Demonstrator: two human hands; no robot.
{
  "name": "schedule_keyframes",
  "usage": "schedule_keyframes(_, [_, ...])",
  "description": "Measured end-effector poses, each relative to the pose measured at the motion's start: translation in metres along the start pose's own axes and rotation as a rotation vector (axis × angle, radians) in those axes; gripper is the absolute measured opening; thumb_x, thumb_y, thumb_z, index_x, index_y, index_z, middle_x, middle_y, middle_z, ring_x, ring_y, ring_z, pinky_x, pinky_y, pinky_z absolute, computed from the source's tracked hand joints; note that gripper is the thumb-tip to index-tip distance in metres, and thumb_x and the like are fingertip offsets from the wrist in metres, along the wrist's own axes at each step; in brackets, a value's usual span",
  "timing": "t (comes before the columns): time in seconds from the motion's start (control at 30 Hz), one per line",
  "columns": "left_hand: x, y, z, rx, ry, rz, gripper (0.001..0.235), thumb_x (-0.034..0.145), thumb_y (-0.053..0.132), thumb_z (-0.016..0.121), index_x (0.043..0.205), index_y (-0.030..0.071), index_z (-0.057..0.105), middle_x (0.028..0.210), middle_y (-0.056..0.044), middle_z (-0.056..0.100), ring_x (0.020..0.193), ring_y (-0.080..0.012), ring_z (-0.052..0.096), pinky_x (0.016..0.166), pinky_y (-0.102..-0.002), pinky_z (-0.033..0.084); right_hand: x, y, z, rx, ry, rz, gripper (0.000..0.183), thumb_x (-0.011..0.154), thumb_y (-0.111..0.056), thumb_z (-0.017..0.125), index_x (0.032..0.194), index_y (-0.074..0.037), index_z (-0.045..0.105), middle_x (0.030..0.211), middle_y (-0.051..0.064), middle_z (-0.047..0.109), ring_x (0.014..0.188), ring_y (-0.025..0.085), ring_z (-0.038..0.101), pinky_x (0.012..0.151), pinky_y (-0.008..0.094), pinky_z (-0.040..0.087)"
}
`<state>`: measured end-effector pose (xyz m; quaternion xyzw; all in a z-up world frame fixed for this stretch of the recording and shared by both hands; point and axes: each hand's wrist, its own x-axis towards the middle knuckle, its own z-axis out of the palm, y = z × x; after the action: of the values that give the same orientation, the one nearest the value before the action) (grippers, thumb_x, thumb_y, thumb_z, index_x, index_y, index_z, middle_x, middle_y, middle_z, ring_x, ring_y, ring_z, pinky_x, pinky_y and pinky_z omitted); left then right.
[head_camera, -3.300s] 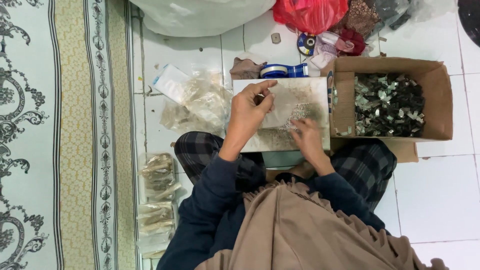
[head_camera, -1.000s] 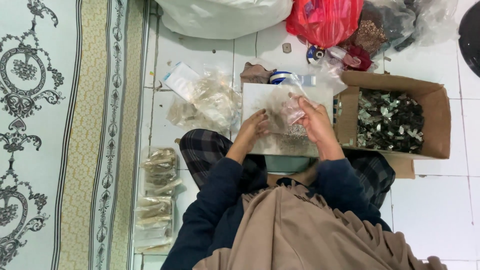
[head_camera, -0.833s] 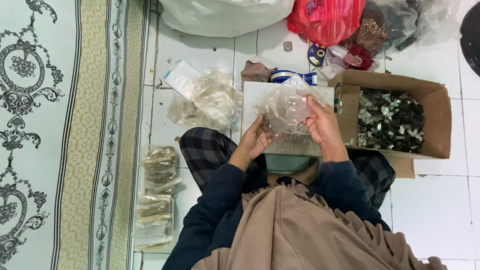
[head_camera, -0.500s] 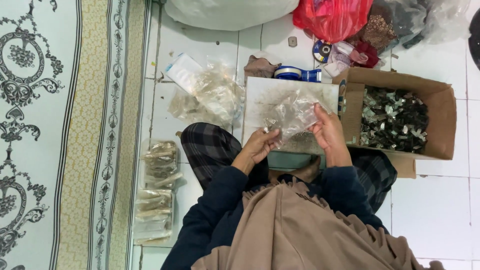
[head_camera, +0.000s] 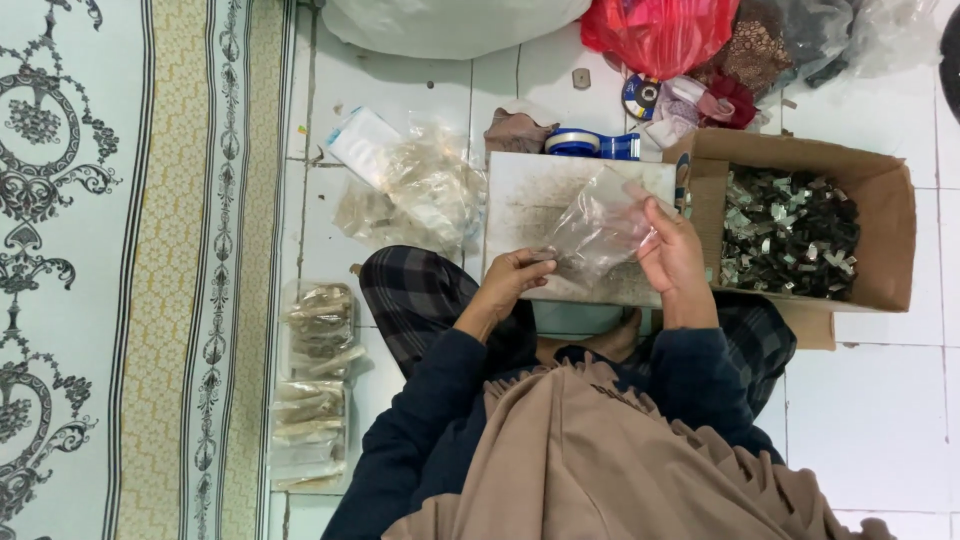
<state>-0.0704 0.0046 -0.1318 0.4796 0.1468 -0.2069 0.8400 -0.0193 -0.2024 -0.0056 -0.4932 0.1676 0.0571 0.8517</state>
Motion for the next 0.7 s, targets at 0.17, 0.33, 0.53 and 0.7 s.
schedule_keyframes(0.17, [0.000,0.008,0.002,0.232,-0.109,0.045,0.043,0.072,0.012,0.093,0.112,0.006,0.077,0.099,-0.005,0.071,0.090,-0.0145,0.068,0.081,-0.029,0.061,0.008,0.008,-0.006,-0.032,-0.036,-0.019,0.017,0.100,-0.020,0.073,0.095,-0.003,0.073,0.081,0.009,0.069,0.076,0.021,0.075,0.074,0.042,0.066])
schedule_keyframes(0.33, [0.015,-0.001,0.001,0.473,-0.307,0.030,0.048,0.073,0.022,0.096,0.115,0.008,0.078,0.105,-0.010,0.075,0.100,-0.0227,0.067,0.090,-0.041,0.057,0.001,0.012,-0.005,-0.259,-0.088,-0.076,0.017,0.102,-0.023,0.073,0.096,-0.007,0.075,0.068,0.002,0.061,0.065,0.011,0.068,0.070,0.026,0.063])
schedule_keyframes(0.53, [0.008,0.020,0.026,0.627,-0.368,0.132,0.039,0.080,0.028,0.089,0.108,0.003,0.079,0.108,-0.018,0.077,0.110,-0.0349,0.070,0.099,-0.045,0.053,-0.017,-0.004,0.021,-0.332,-0.263,-0.150,0.024,0.105,-0.024,0.065,0.094,-0.005,0.077,0.078,0.005,0.072,0.075,0.009,0.071,0.076,0.026,0.059])
schedule_keyframes(0.7, [0.016,0.023,0.022,0.693,-0.250,0.191,0.037,0.080,0.017,0.089,0.111,0.001,0.077,0.110,-0.018,0.077,0.110,-0.0349,0.071,0.101,-0.047,0.052,0.001,-0.005,0.008,-0.336,-0.229,-0.160,0.034,0.094,-0.010,0.074,0.126,0.002,0.069,0.108,0.012,0.074,0.102,0.013,0.071,0.094,0.032,0.061])
